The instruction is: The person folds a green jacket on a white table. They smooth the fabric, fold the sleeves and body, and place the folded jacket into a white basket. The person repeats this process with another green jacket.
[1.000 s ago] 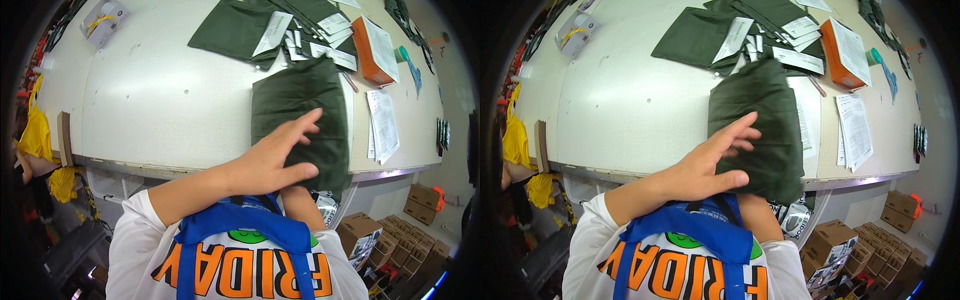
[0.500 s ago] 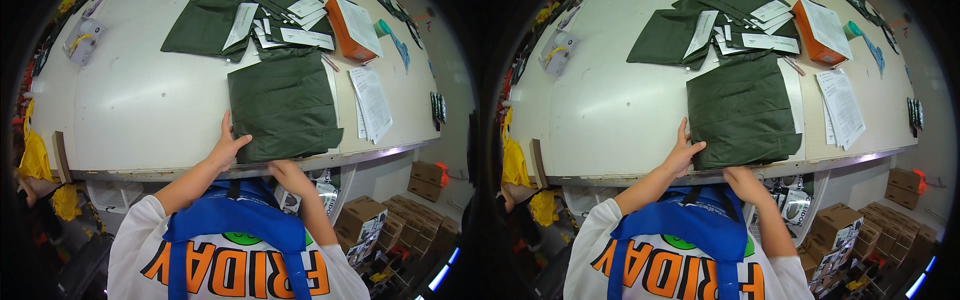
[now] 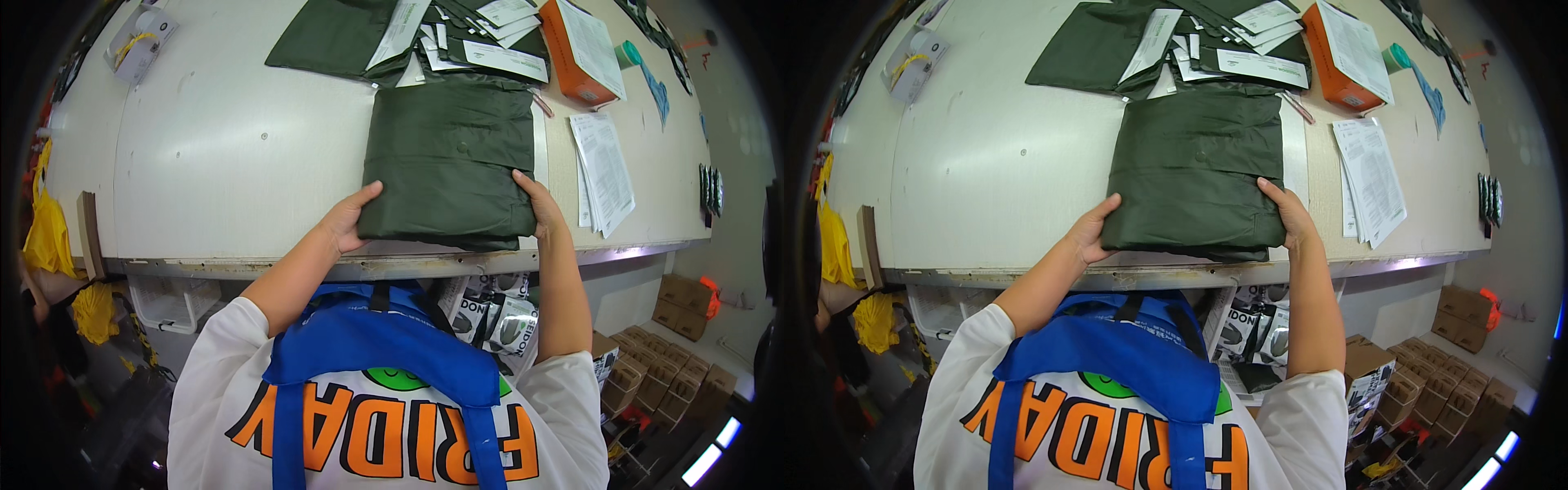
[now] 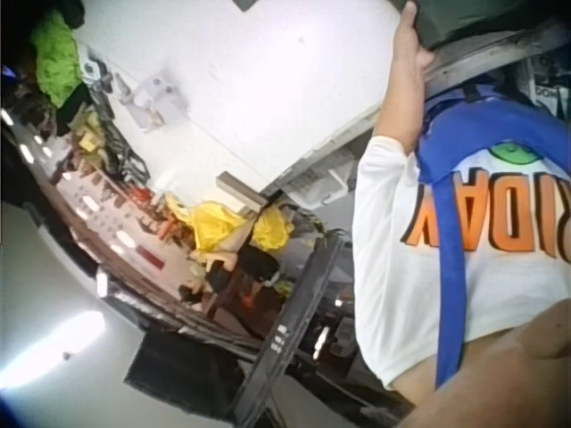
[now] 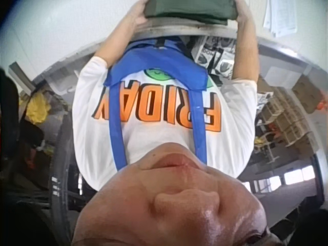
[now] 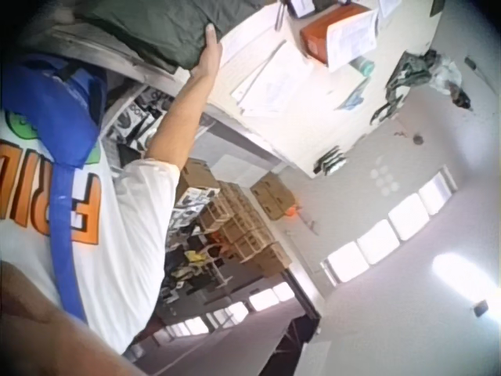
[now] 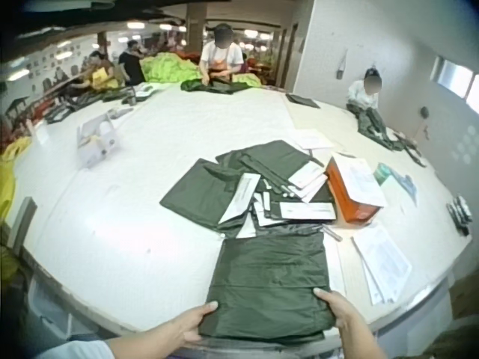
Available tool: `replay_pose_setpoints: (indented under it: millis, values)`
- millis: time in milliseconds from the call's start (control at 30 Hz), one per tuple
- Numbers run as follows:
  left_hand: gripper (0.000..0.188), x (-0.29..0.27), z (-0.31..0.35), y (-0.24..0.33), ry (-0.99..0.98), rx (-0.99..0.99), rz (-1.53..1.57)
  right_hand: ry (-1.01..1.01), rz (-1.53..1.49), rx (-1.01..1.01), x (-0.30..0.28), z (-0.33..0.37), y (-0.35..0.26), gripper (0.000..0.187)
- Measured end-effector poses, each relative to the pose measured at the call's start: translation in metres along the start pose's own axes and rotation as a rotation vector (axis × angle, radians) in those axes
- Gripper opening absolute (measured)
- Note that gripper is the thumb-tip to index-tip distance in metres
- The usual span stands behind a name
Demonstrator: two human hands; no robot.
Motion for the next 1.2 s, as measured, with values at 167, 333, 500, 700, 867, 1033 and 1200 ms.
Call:
replay_pose_setpoints:
  millis: [167, 333, 500, 700, 867, 1033, 1200]
  values:
    - [0.105, 0.034, 0.038, 0.053, -0.391, 0.257, 0.359, -0.057, -0.106, -0.279, 0.085, 0.088, -0.040, 0.057]
    - [0.114, -0.001, 0.072, 0.052, -0.152, 0.441, 0.148, -0.117, -0.408, -0.358, 0.181, 0.085, 0.026, 0.066]
    - [0.085, -0.063, 0.079, 0.041, 0.128, 0.430, 0.105, -0.089, -0.354, -0.113, 0.236, 0.008, 0.137, 0.068]
    - [0.078, -0.095, 0.093, 0.060, 0.307, 0.453, -0.129, -0.060, 0.177, -0.017, 0.178, 0.033, 0.092, 0.088]
    - [0.089, -0.096, 0.091, 0.060, 0.332, 0.443, -0.183, 0.101, 0.551, -0.464, 0.184, 0.023, -0.038, 0.091]
    - [0.086, -0.102, 0.090, 0.058, 0.338, 0.428, -0.125, -0.172, 0.662, 0.032, 0.194, -0.032, -0.001, 0.081]
    - [0.071, -0.092, 0.103, 0.063, 0.233, 0.436, 0.099, -0.238, 0.490, 0.125, 0.191, -0.039, 0.017, 0.078]
Point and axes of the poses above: each hand's wrist, its own z-axis away from the middle knuckle, its own x-axis out of the palm, y = z × x, the point moved 8 cm from there along -z, towards the middle knuckle, and after that the axes turned 14 degrees about x, right-handed, at the moved point
